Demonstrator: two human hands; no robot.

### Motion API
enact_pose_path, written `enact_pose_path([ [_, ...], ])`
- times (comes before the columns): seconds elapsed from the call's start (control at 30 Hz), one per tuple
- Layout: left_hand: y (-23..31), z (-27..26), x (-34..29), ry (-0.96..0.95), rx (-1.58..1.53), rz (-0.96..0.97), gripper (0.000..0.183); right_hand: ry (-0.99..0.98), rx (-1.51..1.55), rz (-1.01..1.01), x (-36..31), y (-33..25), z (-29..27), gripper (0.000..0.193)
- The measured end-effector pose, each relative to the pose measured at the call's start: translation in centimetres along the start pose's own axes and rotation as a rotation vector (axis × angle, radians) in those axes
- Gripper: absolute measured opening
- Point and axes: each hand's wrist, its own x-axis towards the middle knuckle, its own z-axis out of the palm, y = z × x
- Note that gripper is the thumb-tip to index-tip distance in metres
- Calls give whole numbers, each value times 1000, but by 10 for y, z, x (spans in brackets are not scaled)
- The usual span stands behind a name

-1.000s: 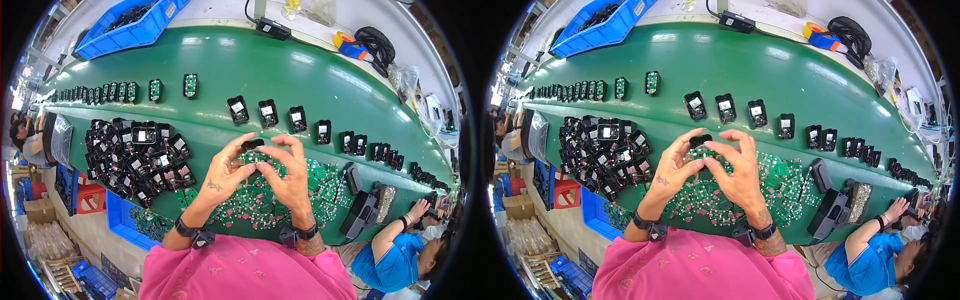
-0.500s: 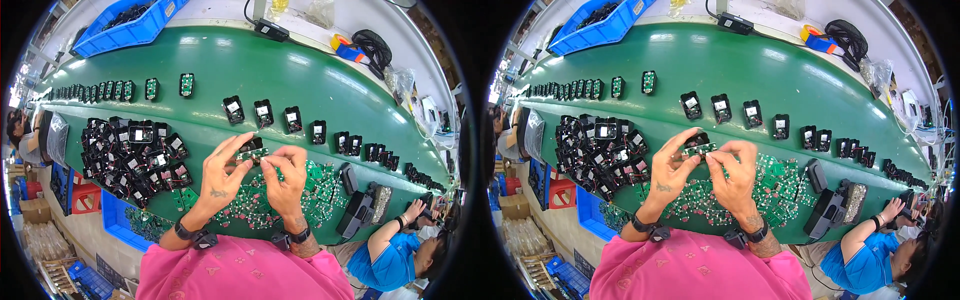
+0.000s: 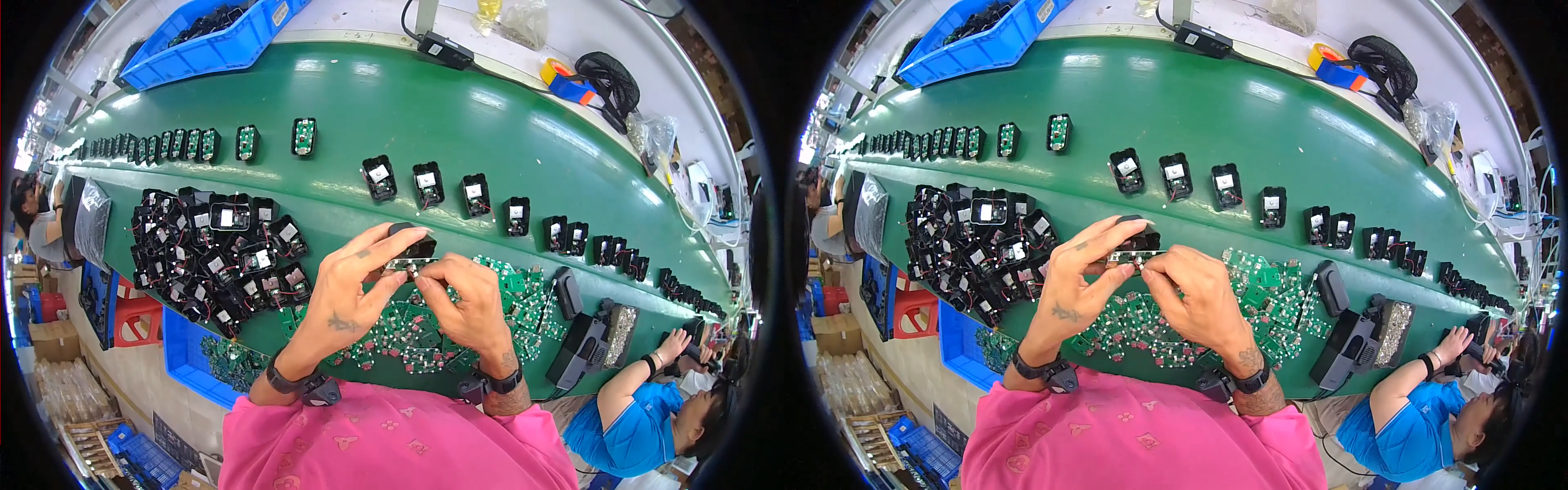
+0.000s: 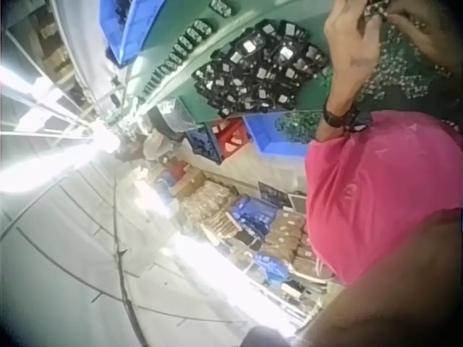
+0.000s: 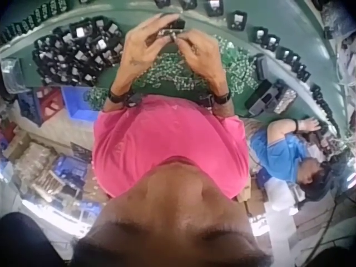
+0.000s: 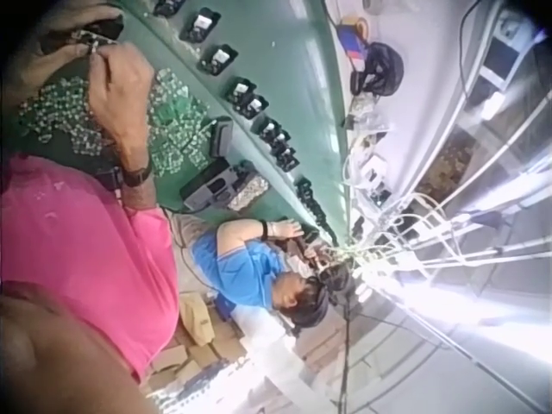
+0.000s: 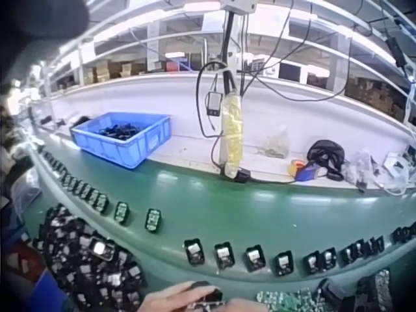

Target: The person picks up a circuit board and a black plastic housing, fits the board into the housing, and presses them together by hand. The person then places the assembled unit onto the conveyor belt and repeats the process.

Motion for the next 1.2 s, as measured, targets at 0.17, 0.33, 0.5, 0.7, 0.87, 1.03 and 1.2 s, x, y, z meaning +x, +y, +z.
enact_pose_path([
  [0.17, -1, 3, -2, 24, 62, 65, 47, -26, 49, 57, -2, -2, -1, 5],
  [0.33, 2, 2, -2, 12, 111, 67, 47, -31, 67, 72, -2, -3, -2, 5],
  [0.5, 6, 1, -4, -33, 172, 43, 45, -44, 65, 78, -3, -3, -3, 6],
  [0.7, 6, -1, -5, -76, 226, 34, 45, -87, 102, 115, -4, -3, -3, 9],
  [0.87, 8, 9, -6, 26, 327, 68, 47, -48, 77, 148, -4, -4, 1, 6],
  [1.03, -8, 19, -11, 71, 477, 82, 49, -39, 17, 133, -10, 7, 11, 6],
  [1.2, -21, 27, -10, 95, 483, 48, 46, 9, 6, 190, -16, 14, 23, 8],
])
